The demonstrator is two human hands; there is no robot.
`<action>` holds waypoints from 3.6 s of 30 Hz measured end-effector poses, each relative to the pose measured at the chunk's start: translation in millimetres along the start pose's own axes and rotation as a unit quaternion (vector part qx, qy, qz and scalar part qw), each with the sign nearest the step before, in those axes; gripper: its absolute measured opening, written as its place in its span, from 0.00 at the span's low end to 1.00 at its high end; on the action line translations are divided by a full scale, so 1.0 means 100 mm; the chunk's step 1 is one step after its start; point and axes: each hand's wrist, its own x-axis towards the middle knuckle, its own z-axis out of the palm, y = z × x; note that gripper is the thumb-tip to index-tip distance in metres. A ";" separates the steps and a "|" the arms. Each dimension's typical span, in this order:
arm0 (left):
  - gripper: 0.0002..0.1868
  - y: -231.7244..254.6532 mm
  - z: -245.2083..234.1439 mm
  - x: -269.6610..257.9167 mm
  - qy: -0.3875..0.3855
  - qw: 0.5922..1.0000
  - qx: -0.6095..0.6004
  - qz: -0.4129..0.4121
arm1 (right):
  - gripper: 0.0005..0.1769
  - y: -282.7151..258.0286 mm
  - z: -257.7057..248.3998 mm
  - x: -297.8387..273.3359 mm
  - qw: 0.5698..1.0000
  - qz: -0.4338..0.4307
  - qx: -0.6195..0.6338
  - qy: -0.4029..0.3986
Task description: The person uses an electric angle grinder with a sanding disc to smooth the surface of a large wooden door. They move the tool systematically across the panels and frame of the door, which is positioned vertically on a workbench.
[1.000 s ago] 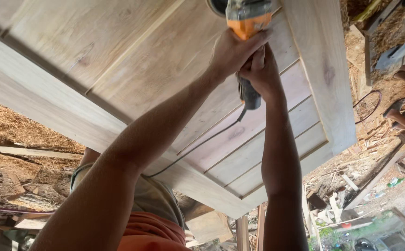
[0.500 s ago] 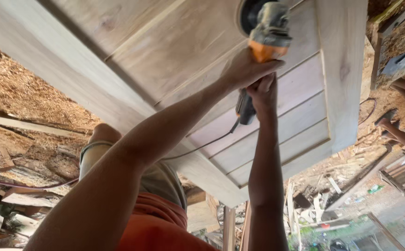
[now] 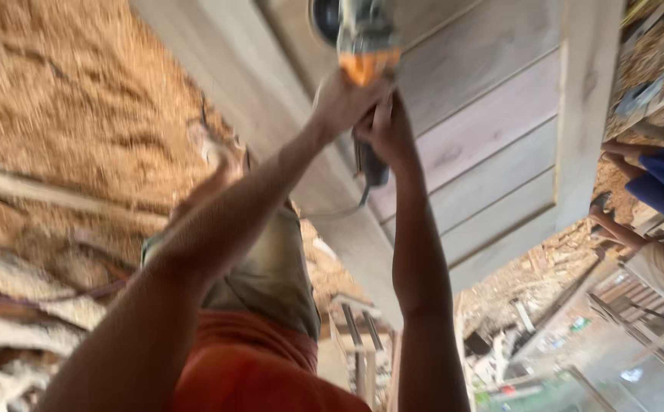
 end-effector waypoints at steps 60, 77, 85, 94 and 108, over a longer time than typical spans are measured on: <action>0.18 0.17 0.92 0.67 -0.040 0.996 -0.048 -0.056 | 0.23 0.34 -0.80 0.24 0.976 0.113 0.180 0.037; 0.09 0.26 0.33 0.27 -0.034 0.973 -0.222 -0.059 | 0.40 -0.13 -0.52 0.34 0.998 0.034 0.052 -0.030; 0.12 0.38 0.83 0.64 -0.012 0.977 -0.204 -0.064 | 0.25 -0.11 -1.01 0.47 0.986 0.121 0.117 -0.006; 0.23 0.68 1.68 2.42 -0.085 0.995 -0.052 -0.002 | 0.33 1.08 -2.05 1.78 0.953 -0.241 -0.075 0.169; 0.21 0.36 2.50 2.08 -0.100 0.990 -0.102 0.025 | 0.40 1.49 -2.46 1.16 0.978 -0.157 -0.086 0.107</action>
